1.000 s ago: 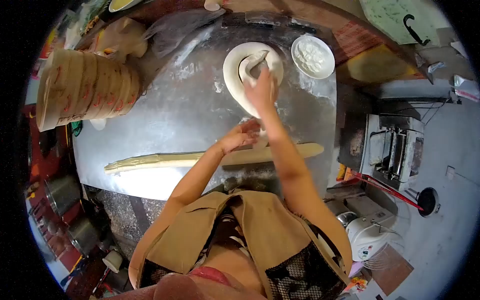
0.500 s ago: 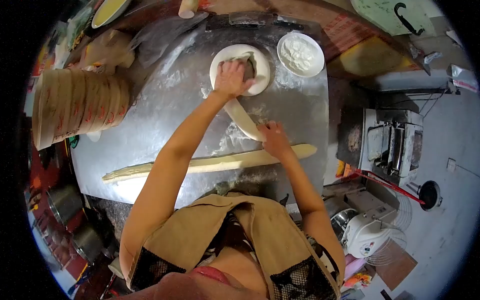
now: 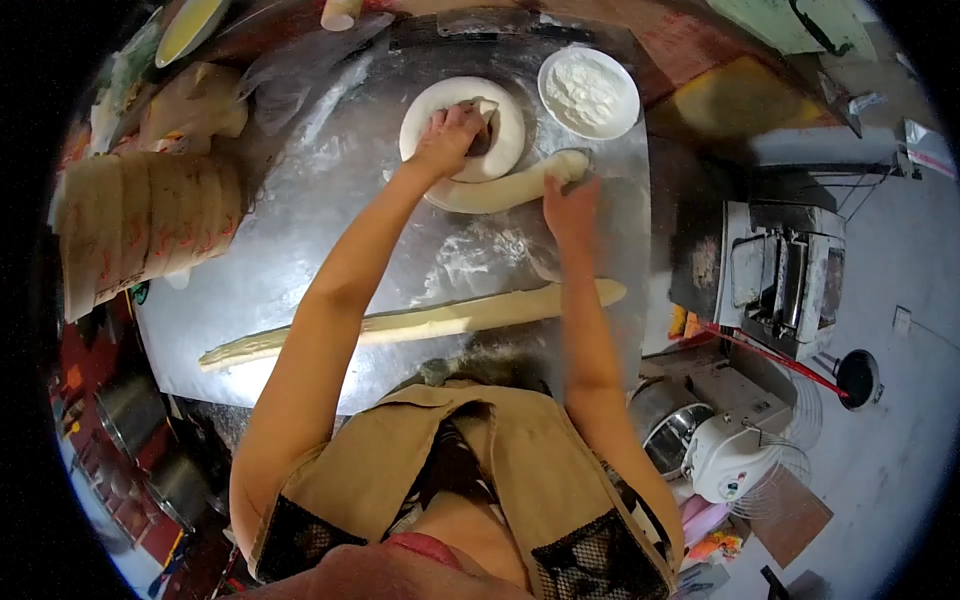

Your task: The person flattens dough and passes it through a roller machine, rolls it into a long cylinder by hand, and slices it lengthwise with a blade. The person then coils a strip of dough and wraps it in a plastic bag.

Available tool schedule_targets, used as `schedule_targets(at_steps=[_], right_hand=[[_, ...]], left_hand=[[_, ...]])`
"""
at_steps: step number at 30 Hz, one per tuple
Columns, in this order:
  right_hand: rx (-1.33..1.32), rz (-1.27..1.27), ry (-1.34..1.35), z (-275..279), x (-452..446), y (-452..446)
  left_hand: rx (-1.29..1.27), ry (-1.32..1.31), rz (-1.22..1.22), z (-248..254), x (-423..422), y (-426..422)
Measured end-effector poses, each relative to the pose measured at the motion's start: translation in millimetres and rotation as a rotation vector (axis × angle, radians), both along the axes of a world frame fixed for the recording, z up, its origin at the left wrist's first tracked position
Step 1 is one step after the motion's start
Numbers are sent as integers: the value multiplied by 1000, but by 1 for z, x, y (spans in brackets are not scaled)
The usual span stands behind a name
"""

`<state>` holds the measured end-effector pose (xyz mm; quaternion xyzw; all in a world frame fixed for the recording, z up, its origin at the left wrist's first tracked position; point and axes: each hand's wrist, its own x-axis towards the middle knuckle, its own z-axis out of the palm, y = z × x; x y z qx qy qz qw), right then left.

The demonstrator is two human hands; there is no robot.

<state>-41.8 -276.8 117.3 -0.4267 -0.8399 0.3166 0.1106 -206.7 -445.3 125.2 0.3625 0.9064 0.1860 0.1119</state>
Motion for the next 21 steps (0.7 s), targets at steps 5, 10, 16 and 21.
schedule_targets(at_steps=[5,10,16,21], right_hand=[[-355,-85,29,-9,-28,-35],[-266,225,-62,-2,45,-100],[-532,92,-20,7,79,-127],[-333,321,205,-18,11,-97]], left_hand=[[-35,3,-93,8,14,-24],[-157,-74,-161,32,63,-89],[-197,39,-344,25,79,-166],[138,260,-283,13,53,-153]])
